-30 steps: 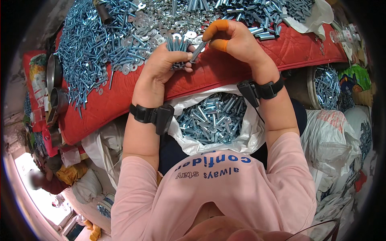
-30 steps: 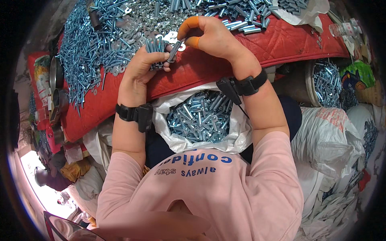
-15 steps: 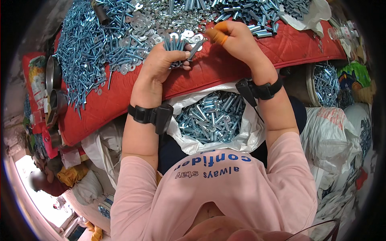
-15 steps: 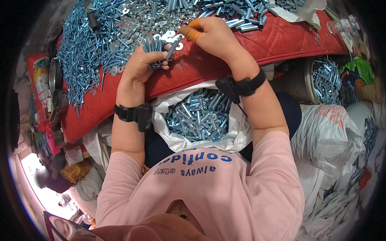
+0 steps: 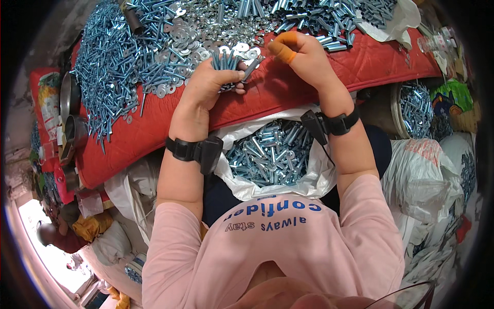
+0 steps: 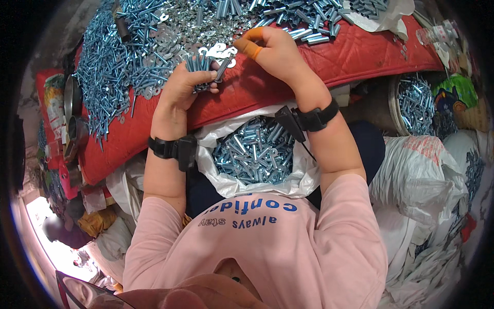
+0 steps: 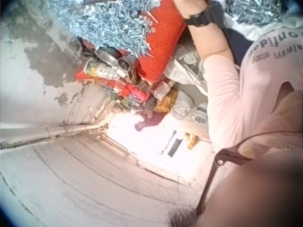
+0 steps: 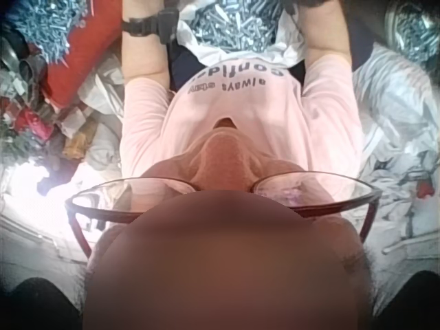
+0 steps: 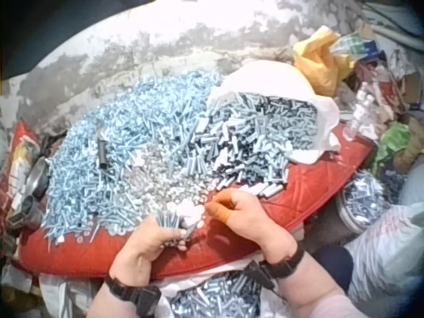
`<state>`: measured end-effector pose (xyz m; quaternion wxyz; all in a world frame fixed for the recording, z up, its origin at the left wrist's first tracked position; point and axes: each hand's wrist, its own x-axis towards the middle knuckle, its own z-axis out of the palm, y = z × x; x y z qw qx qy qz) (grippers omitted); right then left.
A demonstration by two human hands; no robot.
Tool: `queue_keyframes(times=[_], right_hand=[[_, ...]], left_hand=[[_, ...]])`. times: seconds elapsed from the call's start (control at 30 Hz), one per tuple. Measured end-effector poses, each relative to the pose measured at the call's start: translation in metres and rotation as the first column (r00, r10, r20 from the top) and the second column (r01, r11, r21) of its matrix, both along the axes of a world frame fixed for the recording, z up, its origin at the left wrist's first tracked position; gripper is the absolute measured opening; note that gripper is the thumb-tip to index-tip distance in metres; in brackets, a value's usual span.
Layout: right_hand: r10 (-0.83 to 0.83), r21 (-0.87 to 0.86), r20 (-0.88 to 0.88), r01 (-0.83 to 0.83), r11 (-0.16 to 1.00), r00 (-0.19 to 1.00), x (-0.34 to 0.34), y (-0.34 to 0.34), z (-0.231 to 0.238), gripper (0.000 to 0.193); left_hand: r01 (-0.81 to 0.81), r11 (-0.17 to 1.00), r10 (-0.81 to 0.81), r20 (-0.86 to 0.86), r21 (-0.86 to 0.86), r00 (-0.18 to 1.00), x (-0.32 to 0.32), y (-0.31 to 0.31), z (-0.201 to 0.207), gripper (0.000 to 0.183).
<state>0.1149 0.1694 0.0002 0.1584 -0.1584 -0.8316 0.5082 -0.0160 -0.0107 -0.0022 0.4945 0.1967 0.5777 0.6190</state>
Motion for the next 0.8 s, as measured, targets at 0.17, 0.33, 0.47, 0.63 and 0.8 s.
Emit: queue_keyframes(times=[0.17, 0.33, 0.47, 0.63, 0.8], right_hand=[[0.041, 0.066, -0.156, -0.031, 0.997, 0.987, 0.002, -0.006, -0.004, 0.023], [0.035, -0.140, -0.248, -0.072, 0.987, 0.968, 0.005, -0.015, -0.007, 0.023], [0.147, -0.267, 0.015, -0.137, 0.954, 0.989, 0.007, -0.011, -0.002, 0.028], [-0.123, 0.562, 0.027, 0.086, 0.823, 0.992, -0.011, -0.034, -0.016, 0.021], [-0.100, 0.471, -0.186, 0.178, 0.864, 0.977, -0.013, -0.019, -0.031, 0.019]], left_hand=[[0.007, 1.000, -0.007, -0.014, -0.008, 1.000, 0.001, -0.001, 0.000, 0.020], [0.004, 1.000, -0.004, -0.026, -0.014, 1.000, 0.002, -0.004, 0.002, 0.020], [0.313, 0.949, -0.315, -0.065, -0.050, 0.947, 0.004, -0.020, 0.021, 0.020], [0.149, 0.989, -0.149, 0.004, -0.004, 0.989, 0.008, -0.009, 0.010, 0.017], [-0.071, 0.996, 0.067, -0.066, -0.061, 0.996, 0.015, 0.003, 0.003, 0.012]])
